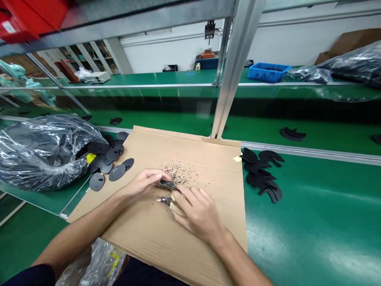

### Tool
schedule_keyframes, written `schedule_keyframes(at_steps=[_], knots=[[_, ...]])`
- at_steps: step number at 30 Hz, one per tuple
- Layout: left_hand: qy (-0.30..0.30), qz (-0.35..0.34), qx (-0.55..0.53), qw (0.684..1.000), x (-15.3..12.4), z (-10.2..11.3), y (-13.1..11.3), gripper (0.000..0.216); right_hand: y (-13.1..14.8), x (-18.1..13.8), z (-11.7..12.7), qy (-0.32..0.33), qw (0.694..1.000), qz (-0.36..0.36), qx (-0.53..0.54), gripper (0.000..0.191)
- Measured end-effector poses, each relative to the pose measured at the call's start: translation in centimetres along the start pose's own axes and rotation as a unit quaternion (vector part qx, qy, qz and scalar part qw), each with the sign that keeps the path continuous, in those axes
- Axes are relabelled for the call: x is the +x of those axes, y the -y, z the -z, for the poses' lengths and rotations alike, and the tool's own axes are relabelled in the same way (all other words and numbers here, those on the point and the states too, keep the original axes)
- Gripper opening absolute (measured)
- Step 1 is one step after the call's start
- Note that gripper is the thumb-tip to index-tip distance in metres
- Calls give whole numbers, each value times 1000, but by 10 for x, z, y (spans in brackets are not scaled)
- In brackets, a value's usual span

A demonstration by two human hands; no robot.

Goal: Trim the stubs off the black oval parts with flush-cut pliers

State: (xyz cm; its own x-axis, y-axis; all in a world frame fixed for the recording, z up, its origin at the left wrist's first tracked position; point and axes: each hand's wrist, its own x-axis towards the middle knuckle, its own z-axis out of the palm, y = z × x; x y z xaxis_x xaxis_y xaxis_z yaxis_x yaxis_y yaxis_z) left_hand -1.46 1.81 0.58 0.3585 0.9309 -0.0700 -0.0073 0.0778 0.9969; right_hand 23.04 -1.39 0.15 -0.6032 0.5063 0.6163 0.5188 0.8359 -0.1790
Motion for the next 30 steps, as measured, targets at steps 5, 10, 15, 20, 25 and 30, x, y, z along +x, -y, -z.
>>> schedule_keyframes(at_steps=[5, 10, 15, 20, 25, 30], knots=[[180, 42, 156, 970, 21, 18, -24, 44, -5, -2, -2, -23, 999, 32, -37, 15], [219, 40, 223, 949, 51, 25, -47, 40, -7, -3, -7, -65, 994, -32, -76, 17], [77, -98, 407, 905, 108, 49, -62, 18, -7, -7, -6, -72, 987, -99, -106, 24], [-111, -119, 552, 818, 185, 75, -56, 19, -2, -14, -8, -39, 991, -100, -78, 28], [-154, -64, 575, 801, 222, 90, -35, 18, 1, -19, -11, -22, 992, -114, -54, 34], [-135, -14, 581, 802, 250, 86, -19, 27, 2, -21, -11, -2, 993, -112, -43, 36]])
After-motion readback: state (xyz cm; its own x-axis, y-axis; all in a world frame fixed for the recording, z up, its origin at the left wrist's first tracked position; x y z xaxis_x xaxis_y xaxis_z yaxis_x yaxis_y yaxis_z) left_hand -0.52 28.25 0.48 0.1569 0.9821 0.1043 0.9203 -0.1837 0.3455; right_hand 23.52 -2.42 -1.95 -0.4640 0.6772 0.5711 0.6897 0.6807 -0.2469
